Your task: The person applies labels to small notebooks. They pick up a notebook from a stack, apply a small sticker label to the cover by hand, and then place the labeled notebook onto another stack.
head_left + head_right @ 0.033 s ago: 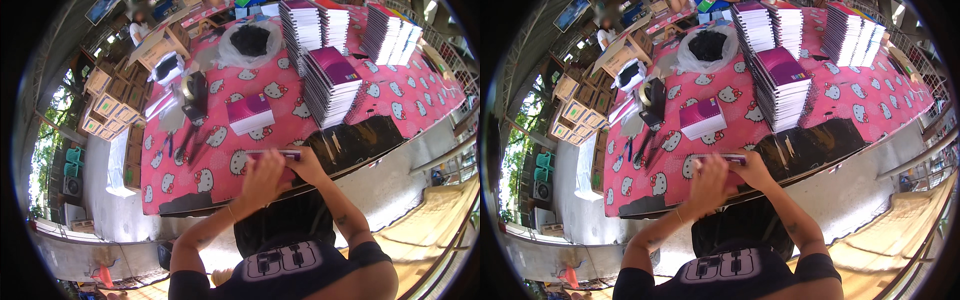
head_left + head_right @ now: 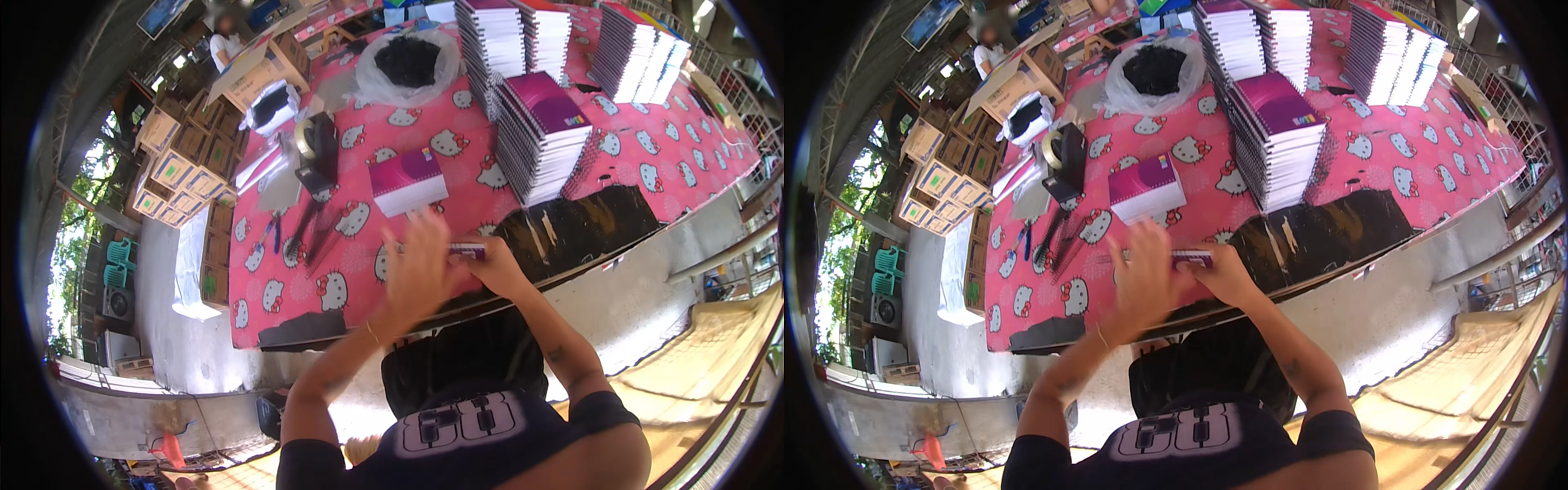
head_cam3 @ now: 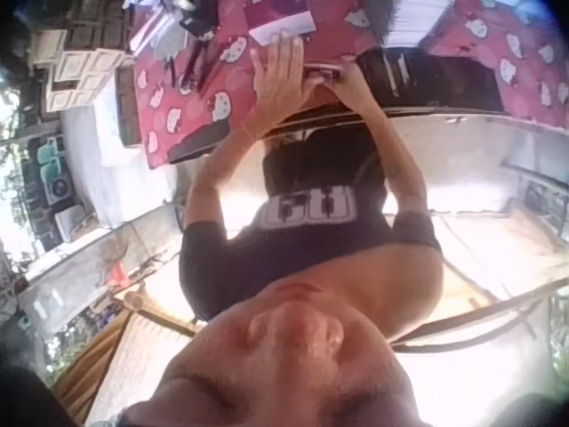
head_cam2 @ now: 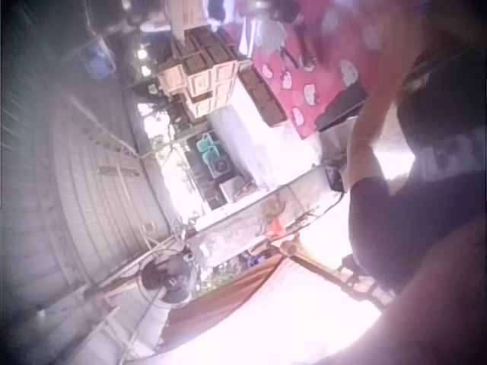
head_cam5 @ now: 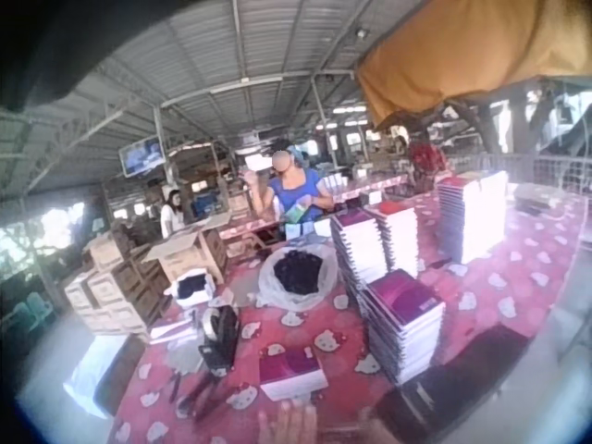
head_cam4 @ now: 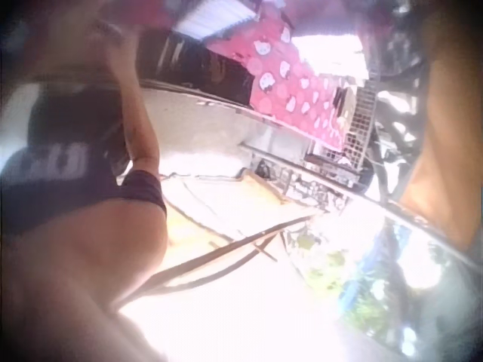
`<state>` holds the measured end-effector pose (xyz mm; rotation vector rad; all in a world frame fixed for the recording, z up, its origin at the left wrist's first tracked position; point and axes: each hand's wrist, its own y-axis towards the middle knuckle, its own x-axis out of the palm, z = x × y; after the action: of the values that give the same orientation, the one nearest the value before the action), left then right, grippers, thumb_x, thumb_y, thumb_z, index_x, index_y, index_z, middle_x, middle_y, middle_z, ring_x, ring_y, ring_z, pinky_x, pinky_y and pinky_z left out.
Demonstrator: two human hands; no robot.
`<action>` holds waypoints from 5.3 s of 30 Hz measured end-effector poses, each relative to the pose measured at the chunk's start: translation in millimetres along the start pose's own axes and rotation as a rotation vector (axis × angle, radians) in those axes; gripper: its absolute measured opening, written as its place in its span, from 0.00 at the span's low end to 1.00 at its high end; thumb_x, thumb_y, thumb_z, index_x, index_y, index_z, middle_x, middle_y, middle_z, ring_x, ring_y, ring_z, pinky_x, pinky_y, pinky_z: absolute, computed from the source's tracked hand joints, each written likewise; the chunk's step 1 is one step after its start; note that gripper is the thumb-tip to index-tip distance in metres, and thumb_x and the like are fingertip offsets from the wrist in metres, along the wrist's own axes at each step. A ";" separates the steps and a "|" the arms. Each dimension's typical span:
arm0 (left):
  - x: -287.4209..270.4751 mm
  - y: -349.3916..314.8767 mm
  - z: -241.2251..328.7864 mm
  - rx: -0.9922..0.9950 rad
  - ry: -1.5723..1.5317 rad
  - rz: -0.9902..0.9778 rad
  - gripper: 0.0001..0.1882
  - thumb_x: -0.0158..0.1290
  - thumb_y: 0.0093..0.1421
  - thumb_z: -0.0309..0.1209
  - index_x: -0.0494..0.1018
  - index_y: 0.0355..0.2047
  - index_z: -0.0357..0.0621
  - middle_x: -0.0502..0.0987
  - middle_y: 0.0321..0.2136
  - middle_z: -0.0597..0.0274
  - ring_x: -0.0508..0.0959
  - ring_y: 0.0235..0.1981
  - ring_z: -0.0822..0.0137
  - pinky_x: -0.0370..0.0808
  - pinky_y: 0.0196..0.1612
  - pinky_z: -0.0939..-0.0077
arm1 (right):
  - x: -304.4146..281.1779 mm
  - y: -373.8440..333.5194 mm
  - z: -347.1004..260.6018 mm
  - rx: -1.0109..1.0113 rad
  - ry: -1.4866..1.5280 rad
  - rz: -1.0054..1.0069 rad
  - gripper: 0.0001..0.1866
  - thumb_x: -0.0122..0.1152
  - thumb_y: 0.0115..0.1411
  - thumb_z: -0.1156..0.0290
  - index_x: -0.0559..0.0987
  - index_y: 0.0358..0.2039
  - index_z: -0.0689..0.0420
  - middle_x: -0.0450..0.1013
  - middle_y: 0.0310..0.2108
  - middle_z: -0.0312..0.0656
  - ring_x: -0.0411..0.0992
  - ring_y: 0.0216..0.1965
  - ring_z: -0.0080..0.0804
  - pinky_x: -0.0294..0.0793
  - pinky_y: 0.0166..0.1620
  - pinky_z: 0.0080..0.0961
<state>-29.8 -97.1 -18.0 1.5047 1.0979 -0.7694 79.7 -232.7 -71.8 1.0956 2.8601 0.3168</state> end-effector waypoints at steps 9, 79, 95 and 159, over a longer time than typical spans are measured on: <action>18.1 2.3 5.0 0.005 -0.122 0.038 0.42 0.45 0.65 0.58 0.59 0.67 0.34 0.59 0.69 0.45 0.56 0.72 0.50 0.42 0.70 0.38 | -5.0 3.3 22.6 -0.053 -0.068 -0.087 0.19 0.63 0.56 0.78 0.80 0.50 0.62 0.82 0.36 0.44 0.78 0.38 0.22 0.77 0.43 0.25; 15.3 240.1 66.6 -0.510 -1.751 0.341 0.42 0.40 0.69 0.47 0.44 0.69 0.23 0.45 0.71 0.31 0.42 0.74 0.44 0.39 0.74 0.63 | -209.4 127.0 -142.3 0.220 -0.011 0.145 0.41 0.60 0.64 0.61 0.54 0.72 0.61 0.58 0.69 0.51 0.62 0.66 0.35 0.62 0.65 0.28; 20.5 122.7 -46.0 -0.067 -0.752 0.519 0.17 0.60 0.59 0.31 0.78 0.48 0.40 0.79 0.46 0.52 0.79 0.45 0.51 0.76 0.47 0.59 | -149.1 71.0 -174.1 -0.441 -1.361 0.116 0.37 0.56 0.67 0.53 0.61 0.68 0.63 0.57 0.70 0.53 0.50 0.73 0.49 0.46 0.72 0.50; 22.4 -52.6 -63.9 -0.407 -0.777 0.372 0.10 0.61 0.59 0.25 0.82 0.42 0.41 0.78 0.26 0.57 0.75 0.24 0.63 0.69 0.27 0.73 | 0.2 13.5 11.4 0.089 -0.056 -0.051 0.12 0.68 0.59 0.76 0.83 0.45 0.60 0.76 0.30 0.30 0.69 0.28 0.14 0.68 0.31 0.14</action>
<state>-75.7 -29.4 -43.8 0.8874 0.3396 -0.7158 89.8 -220.8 -80.1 1.0265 2.8715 0.1540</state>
